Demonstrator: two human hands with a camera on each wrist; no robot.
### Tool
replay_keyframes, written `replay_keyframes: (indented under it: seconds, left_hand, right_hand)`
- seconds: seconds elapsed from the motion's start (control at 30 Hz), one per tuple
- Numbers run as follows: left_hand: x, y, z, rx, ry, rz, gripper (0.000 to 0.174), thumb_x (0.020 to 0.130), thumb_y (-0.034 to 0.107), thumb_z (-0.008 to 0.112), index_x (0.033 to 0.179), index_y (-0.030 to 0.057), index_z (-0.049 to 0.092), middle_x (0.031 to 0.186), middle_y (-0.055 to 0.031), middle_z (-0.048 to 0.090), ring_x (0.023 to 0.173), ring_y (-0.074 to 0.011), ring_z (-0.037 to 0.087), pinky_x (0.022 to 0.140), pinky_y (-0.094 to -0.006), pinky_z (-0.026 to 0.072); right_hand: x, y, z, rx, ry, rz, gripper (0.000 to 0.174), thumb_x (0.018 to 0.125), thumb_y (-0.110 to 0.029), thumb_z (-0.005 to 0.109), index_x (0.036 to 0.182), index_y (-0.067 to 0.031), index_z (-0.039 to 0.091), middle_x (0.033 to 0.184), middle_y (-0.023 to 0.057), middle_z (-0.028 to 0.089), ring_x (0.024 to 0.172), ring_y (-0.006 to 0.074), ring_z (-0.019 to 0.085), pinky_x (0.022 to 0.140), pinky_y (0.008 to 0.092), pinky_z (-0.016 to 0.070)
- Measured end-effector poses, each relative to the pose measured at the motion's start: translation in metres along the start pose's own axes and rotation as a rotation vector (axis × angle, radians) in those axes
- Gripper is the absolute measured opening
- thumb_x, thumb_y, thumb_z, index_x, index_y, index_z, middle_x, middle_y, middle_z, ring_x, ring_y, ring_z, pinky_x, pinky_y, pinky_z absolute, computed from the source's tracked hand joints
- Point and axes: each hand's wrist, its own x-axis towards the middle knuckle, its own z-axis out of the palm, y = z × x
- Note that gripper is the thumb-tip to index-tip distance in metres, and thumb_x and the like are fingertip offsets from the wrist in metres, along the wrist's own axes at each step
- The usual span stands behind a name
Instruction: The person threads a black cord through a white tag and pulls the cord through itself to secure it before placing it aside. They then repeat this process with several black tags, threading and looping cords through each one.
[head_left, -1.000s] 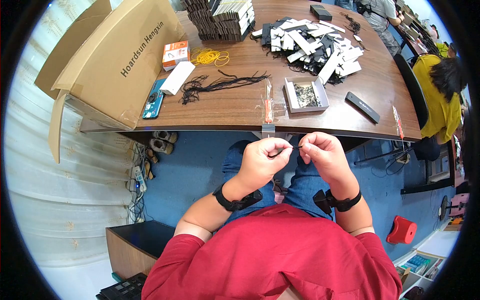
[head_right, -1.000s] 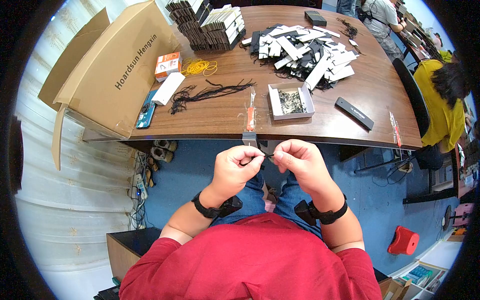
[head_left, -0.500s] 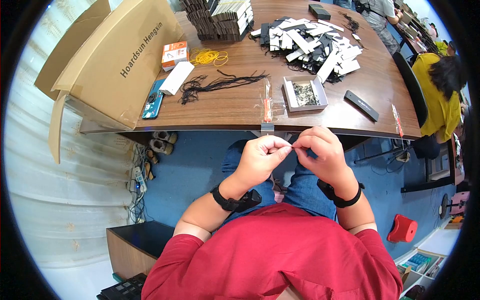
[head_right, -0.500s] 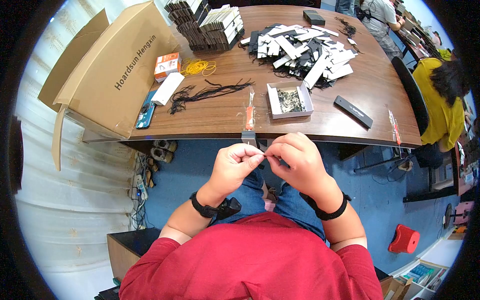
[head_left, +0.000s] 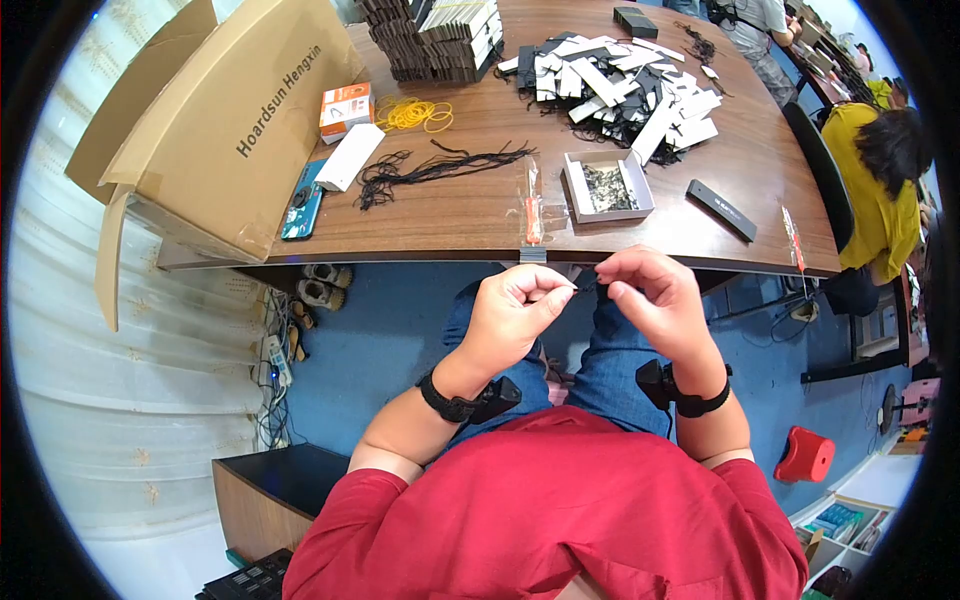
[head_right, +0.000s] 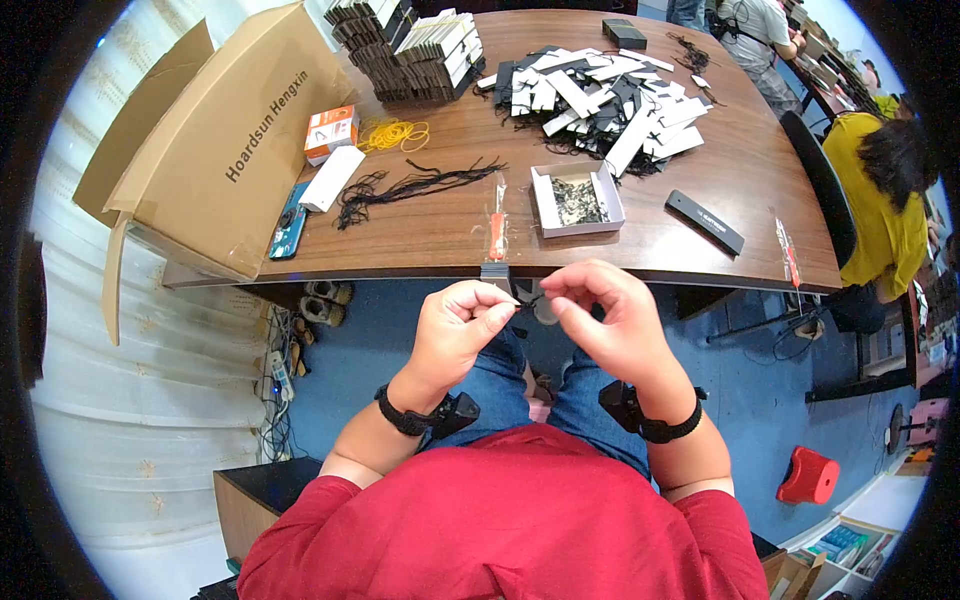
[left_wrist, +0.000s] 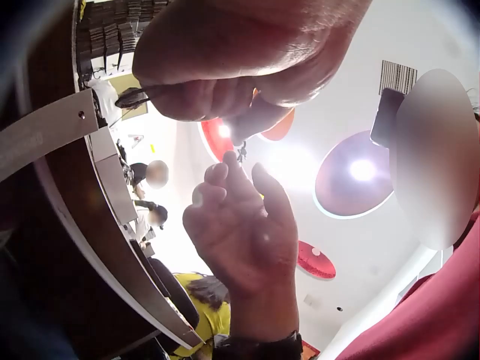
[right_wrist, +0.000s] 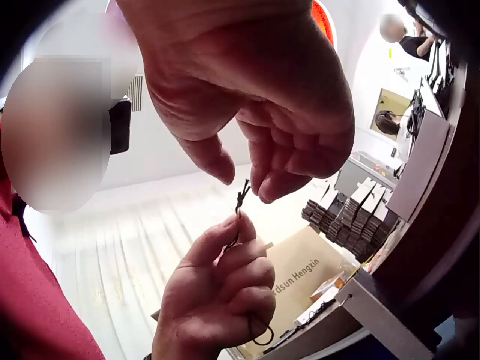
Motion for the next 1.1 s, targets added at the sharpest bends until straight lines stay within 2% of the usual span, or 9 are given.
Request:
replay_keyframes:
  seconds: [0.2, 0.4, 0.5, 0.6, 0.73, 0.83, 1.0, 1.03, 1.1]
  left_hand:
    - [0.001, 0.002, -0.001, 0.037, -0.009, -0.012, 0.009, 0.087, 0.005, 0.066, 0.093, -0.0005, 0.065, 0.085, -0.0005, 0.065, 0.075, -0.0037, 0.055, 0.071, -0.0193, 0.0450]
    - [0.002, -0.004, -0.002, -0.019, 0.005, -0.010, 0.008, 0.086, 0.005, 0.066, 0.093, -0.0002, 0.066, 0.085, -0.0011, 0.065, 0.076, -0.0042, 0.056, 0.071, -0.0197, 0.0456]
    - [0.003, -0.005, -0.004, -0.012, 0.004, -0.016, 0.008, 0.086, 0.005, 0.067, 0.093, -0.0004, 0.066, 0.085, -0.0009, 0.065, 0.075, -0.0042, 0.056, 0.070, -0.0194, 0.0451]
    - [0.003, -0.009, -0.006, 0.014, -0.005, -0.038, 0.009, 0.086, 0.006, 0.067, 0.093, -0.0006, 0.066, 0.085, -0.0007, 0.065, 0.074, -0.0042, 0.055, 0.069, -0.0191, 0.0446]
    - [0.002, -0.018, -0.010, 0.036, 0.001, -0.078, 0.010, 0.087, 0.007, 0.067, 0.093, -0.0007, 0.066, 0.085, -0.0005, 0.065, 0.074, -0.0044, 0.055, 0.070, -0.0192, 0.0444]
    - [-0.001, -0.015, -0.025, -0.106, 0.059, -0.119, 0.009, 0.087, 0.007, 0.066, 0.093, -0.0004, 0.066, 0.085, -0.0004, 0.065, 0.075, -0.0044, 0.054, 0.070, -0.0195, 0.0441]
    - [-0.005, -0.022, -0.026, 0.056, 0.002, -0.132, 0.009, 0.088, 0.007, 0.065, 0.093, -0.0007, 0.066, 0.084, -0.0012, 0.065, 0.077, -0.0043, 0.055, 0.071, -0.0197, 0.0446]
    - [-0.006, -0.023, -0.025, 0.024, 0.005, -0.141, 0.009, 0.088, 0.007, 0.065, 0.092, -0.0007, 0.066, 0.084, -0.0011, 0.065, 0.076, -0.0042, 0.055, 0.070, -0.0193, 0.0443]
    - [-0.007, -0.029, -0.026, -0.040, 0.011, -0.159, 0.009, 0.088, 0.007, 0.065, 0.092, -0.0009, 0.066, 0.084, -0.0008, 0.065, 0.075, -0.0039, 0.054, 0.070, -0.0187, 0.0436]
  right_hand:
    - [0.002, -0.001, 0.008, 0.093, -0.054, 0.148, 0.011, 0.084, -0.008, 0.068, 0.091, 0.0006, 0.066, 0.083, 0.0030, 0.062, 0.070, 0.0073, 0.055, 0.062, 0.0213, 0.0449]
    - [0.000, 0.007, 0.011, 0.159, 0.023, 0.080, 0.009, 0.083, -0.006, 0.068, 0.090, -0.0001, 0.066, 0.084, 0.0046, 0.063, 0.072, 0.0095, 0.057, 0.065, 0.0230, 0.0461]
    - [0.004, 0.000, 0.012, -0.189, 0.032, -0.096, 0.011, 0.080, -0.004, 0.069, 0.090, -0.0009, 0.066, 0.085, 0.0067, 0.064, 0.073, 0.0134, 0.059, 0.067, 0.0249, 0.0470]
    - [0.006, -0.009, 0.015, -0.057, -0.024, -0.071, 0.011, 0.078, -0.002, 0.069, 0.088, -0.0017, 0.065, 0.084, 0.0093, 0.064, 0.073, 0.0199, 0.062, 0.066, 0.0282, 0.0487]
    - [0.007, 0.001, 0.019, -0.418, 0.013, -0.280, 0.011, 0.075, 0.002, 0.068, 0.084, -0.0018, 0.064, 0.079, 0.0107, 0.064, 0.070, 0.0258, 0.063, 0.063, 0.0319, 0.0501]
    - [0.005, 0.007, 0.010, -0.508, 0.029, -0.166, 0.012, 0.074, 0.003, 0.068, 0.084, -0.0017, 0.063, 0.081, 0.0105, 0.064, 0.072, 0.0246, 0.063, 0.063, 0.0316, 0.0500]
    - [0.006, 0.001, 0.031, -0.425, -0.074, -0.246, 0.032, 0.069, -0.006, 0.077, 0.098, -0.0027, 0.065, 0.085, 0.0115, 0.065, 0.076, 0.0255, 0.064, 0.068, 0.0334, 0.0522]
    - [0.008, 0.011, 0.033, -0.472, -0.111, -0.335, 0.027, 0.069, -0.006, 0.076, 0.093, -0.0027, 0.066, 0.084, 0.0123, 0.065, 0.076, 0.0274, 0.064, 0.066, 0.0347, 0.0520]
    - [0.007, 0.018, 0.039, -0.473, -0.116, -0.292, 0.019, 0.069, -0.006, 0.075, 0.085, -0.0028, 0.065, 0.080, 0.0125, 0.064, 0.074, 0.0289, 0.063, 0.064, 0.0354, 0.0513]
